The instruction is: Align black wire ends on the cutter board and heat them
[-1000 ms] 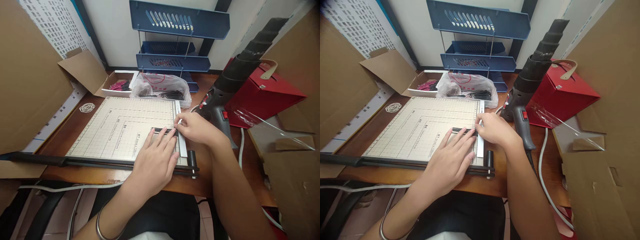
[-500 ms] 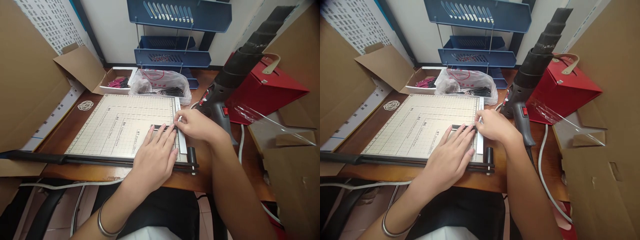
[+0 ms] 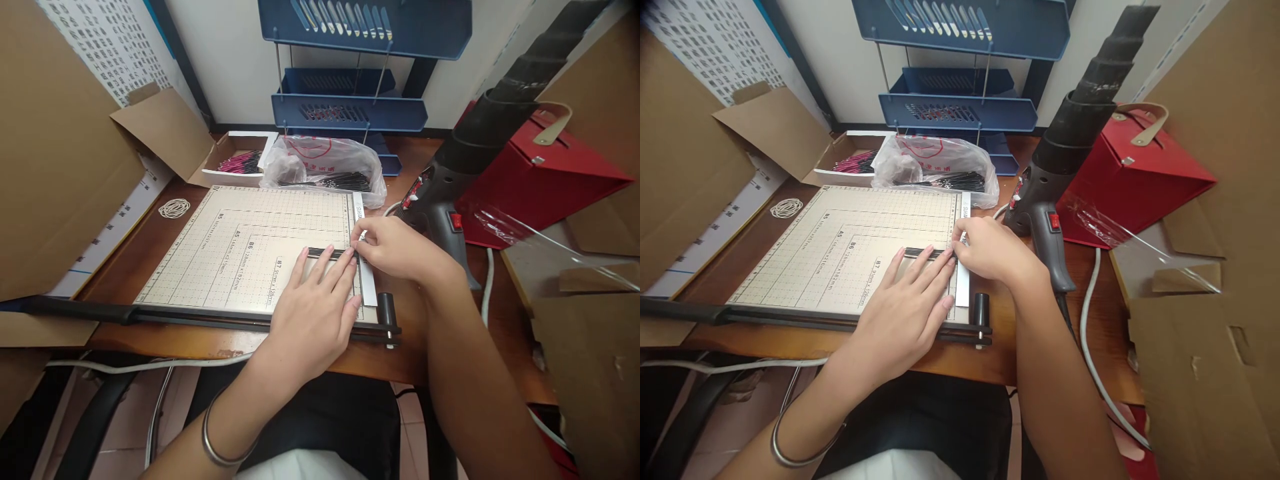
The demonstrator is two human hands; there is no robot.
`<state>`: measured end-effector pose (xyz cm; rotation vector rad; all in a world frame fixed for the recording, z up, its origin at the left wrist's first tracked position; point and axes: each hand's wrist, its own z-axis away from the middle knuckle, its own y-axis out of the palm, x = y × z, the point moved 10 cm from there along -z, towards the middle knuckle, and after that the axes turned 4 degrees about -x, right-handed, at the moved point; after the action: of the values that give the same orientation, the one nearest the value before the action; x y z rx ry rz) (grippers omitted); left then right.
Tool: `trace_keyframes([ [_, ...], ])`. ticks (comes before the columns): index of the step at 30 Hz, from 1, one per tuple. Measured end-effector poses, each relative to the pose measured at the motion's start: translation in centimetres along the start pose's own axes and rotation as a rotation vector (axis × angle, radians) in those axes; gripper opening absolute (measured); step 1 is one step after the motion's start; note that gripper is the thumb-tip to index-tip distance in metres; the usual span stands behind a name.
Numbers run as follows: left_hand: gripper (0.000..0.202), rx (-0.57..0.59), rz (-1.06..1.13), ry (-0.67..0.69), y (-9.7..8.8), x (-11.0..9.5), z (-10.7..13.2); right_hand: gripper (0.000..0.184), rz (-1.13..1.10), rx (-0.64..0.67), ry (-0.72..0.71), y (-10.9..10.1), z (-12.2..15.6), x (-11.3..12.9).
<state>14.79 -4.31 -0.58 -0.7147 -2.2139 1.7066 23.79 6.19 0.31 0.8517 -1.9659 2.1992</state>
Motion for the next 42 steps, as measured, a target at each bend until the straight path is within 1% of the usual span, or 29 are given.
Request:
trace_keyframes([
  [8, 0.056, 0.005, -0.012, -0.009, 0.0, -0.1, -0.1, 0.017, 0.015, 0.003, 0.001, -0.2, 0.0, 0.2],
  [19, 0.055, 0.009, 0.012, -0.019, 0.2, -0.1, -0.2, 0.014, -0.005, 0.015, 0.043, 0.1, -0.1, -0.1],
  [24, 0.054, -0.002, 0.023, -0.022, 0.3, -0.1, -0.1, 0.014, -0.017, 0.021, 0.031, 0.2, -0.1, -0.1],
  [27, 0.054, -0.029, 0.034, -0.017, 0.1, -0.2, 0.0, 0.013, -0.021, 0.02, 0.023, 0.2, 0.0, -0.2],
  [31, 0.053, -0.111, 0.059, -0.023, -0.8, 0.0, 0.3, 0.014, -0.022, 0.018, 0.019, 0.3, -0.1, -0.2],
  [34, 0.049, -0.193, 0.097, -0.054, -1.8, 0.7, 0.7, 0.014, -0.016, 0.018, 0.012, 0.3, -0.1, -0.2],
  [38, 0.036, -0.269, 0.127, -0.085, -3.2, 1.9, 0.7, 0.016, -0.021, 0.016, 0.018, 0.3, 0.0, -0.2],
  [42, 0.019, -0.336, 0.123, -0.105, -4.7, 3.0, -0.2, 0.017, -0.03, 0.016, 0.022, 0.3, 0.0, -0.2],
])
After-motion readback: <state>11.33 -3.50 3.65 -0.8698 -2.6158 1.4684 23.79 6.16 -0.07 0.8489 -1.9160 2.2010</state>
